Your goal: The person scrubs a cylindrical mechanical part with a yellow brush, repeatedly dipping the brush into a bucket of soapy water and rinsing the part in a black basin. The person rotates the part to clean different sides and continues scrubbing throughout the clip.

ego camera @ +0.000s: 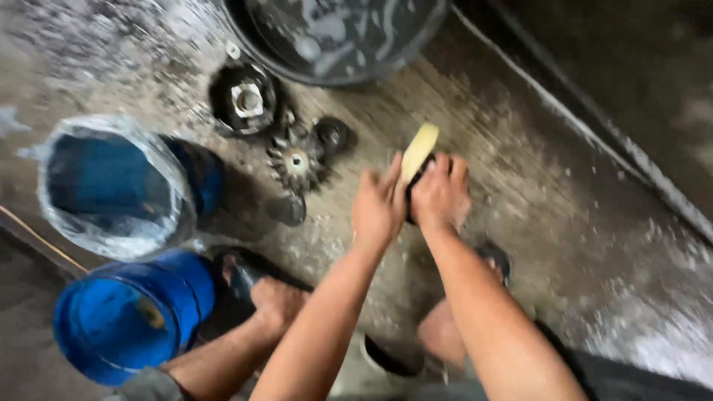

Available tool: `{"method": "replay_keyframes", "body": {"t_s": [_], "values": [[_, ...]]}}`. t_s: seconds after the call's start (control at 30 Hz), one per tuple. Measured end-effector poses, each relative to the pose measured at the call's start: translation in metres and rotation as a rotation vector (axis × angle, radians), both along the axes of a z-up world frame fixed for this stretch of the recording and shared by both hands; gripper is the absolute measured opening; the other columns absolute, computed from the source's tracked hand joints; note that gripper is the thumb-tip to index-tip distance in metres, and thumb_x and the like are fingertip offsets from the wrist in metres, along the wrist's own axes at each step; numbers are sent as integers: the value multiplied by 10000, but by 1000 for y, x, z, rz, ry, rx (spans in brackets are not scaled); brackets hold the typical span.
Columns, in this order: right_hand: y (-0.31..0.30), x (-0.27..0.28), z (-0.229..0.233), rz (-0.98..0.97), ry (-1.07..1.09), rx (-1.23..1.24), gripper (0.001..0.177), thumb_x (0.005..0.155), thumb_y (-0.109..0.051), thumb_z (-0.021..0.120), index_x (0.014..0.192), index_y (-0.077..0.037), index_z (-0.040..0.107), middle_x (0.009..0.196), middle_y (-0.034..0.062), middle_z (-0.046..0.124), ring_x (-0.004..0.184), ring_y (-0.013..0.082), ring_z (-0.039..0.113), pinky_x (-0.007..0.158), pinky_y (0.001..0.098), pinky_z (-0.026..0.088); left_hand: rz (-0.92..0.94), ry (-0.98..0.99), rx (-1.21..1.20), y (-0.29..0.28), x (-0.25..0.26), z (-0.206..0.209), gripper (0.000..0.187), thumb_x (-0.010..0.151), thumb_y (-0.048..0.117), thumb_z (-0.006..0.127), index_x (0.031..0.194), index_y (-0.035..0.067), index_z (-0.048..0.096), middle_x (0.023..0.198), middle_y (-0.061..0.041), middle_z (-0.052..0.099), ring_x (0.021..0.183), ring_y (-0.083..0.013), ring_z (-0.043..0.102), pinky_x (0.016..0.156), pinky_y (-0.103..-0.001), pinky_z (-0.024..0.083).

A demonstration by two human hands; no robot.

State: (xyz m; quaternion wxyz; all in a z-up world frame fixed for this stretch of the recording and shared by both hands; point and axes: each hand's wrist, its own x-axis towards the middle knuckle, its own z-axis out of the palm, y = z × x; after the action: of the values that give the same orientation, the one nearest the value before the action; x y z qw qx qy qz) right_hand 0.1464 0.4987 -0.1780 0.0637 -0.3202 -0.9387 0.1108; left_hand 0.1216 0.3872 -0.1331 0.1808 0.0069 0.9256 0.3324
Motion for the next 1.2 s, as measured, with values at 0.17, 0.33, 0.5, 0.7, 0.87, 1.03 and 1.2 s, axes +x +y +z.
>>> {"method": "replay_keyframes", "body": {"t_s": [0.17, 0.33, 0.5, 0.7, 0.87, 1.03, 1.2], "values": [[-3, -4, 9, -63, -91, -64, 249, 1073, -362, 422, 1161, -207, 595, 1189, 33, 527, 1042, 327, 624, 752, 498, 590, 8, 146, 10, -61, 71, 3, 399, 944, 289, 684, 1342, 273, 705, 837, -101, 606, 806, -355, 718, 629, -419, 584], [1, -1, -3, -46, -125, -59, 273, 1052, -395, 438, 1172, -210, 599, 1191, 37, 528, 1029, 334, 635, 775, 508, 591, 108, -76, -62, 4, -1, -25, 415, 943, 484, 623, 1347, 404, 682, 965, -55, 620, 883, -312, 706, 797, -420, 573], [-4, -5, 24, -40, -153, -107, 313, 1079, -369, 393, 1225, -214, 623, 1185, 84, 580, 1029, 356, 649, 790, 507, 580, 92, 110, 20, -44, 82, 21, 445, 992, 200, 628, 1436, 175, 637, 1135, -227, 737, 1123, -426, 682, 934, -490, 547], [-4, -4, 20, -18, -116, -101, 272, 1058, -374, 441, 1209, -216, 603, 1178, 52, 524, 1076, 337, 618, 803, 493, 589, 433, -75, 88, -2, 47, -25, 386, 966, 462, 671, 1289, 252, 689, 998, -36, 678, 1008, -307, 712, 815, -402, 556], [4, 16, -16, 13, -80, -98, 296, 1039, -401, 462, 1222, -216, 602, 1214, 73, 538, 1082, 348, 615, 819, 515, 589, 70, 4, -156, -3, -29, 14, 363, 960, 529, 588, 1294, 440, 698, 970, -26, 558, 903, -323, 708, 758, -452, 604], [8, 8, -16, -8, 57, 7, 250, 1020, -426, 514, 1142, -268, 665, 1177, 2, 572, 1077, 298, 600, 866, 475, 503, 372, 385, 289, -120, -36, 113, 390, 905, 211, 780, 1288, 155, 729, 934, -223, 613, 819, -411, 689, 752, -424, 582], [22, 6, 42, 547, -136, -220, 648, 921, -673, 558, 1456, -314, 491, 1495, 64, 465, 1430, 319, 426, 1107, 575, 363, 568, 425, -324, -337, -61, 77, 306, 1014, 332, 630, 1270, 234, 766, 977, -141, 747, 885, -451, 678, 751, -527, 530]]}}
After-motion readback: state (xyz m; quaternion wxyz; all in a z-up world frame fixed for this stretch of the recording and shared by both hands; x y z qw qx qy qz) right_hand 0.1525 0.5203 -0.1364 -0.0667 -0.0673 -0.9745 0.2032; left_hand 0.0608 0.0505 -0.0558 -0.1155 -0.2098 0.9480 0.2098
